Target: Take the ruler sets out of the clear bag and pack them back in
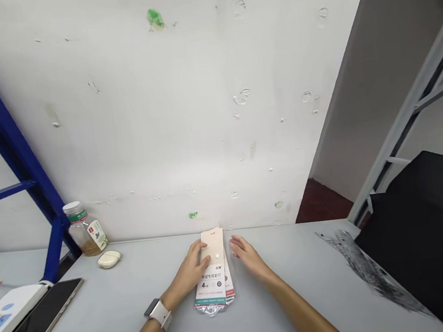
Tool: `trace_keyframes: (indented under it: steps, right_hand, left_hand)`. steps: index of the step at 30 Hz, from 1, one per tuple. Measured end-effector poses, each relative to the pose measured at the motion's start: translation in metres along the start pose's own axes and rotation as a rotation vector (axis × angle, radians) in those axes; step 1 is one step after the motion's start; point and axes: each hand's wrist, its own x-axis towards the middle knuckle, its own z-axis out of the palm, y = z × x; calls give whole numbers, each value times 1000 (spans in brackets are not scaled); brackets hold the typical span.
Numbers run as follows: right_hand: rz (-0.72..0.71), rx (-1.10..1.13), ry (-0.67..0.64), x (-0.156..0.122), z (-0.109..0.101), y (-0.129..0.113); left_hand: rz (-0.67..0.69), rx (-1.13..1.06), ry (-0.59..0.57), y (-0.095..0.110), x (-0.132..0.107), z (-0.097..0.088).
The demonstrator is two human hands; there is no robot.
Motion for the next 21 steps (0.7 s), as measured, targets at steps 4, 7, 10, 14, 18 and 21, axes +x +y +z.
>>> trace_keyframes:
  steps: [4,7,10,14,18,21]
  right_hand:
    - [-3,-71,-10,18,3,-3]
    - [-15,-133,-27,25,6,-5]
    - [-44,-191,-40,26,9,-6]
    - [-92,-259,-45,14,3,-7]
    - [-293,-612,-86,-12,-23,-7]
    - [-313,-825,-181,-24,-42,-7]
  left_hand:
    - [19,68,-37,0,12,-3]
    - [23,140,-34,2,13,0]
    - [21,188,5,5,12,5]
    - [27,244,20,-2,10,-1]
    - [79,449,-19,-25,0,-26]
    - [14,567,-39,-39,-10,-40]
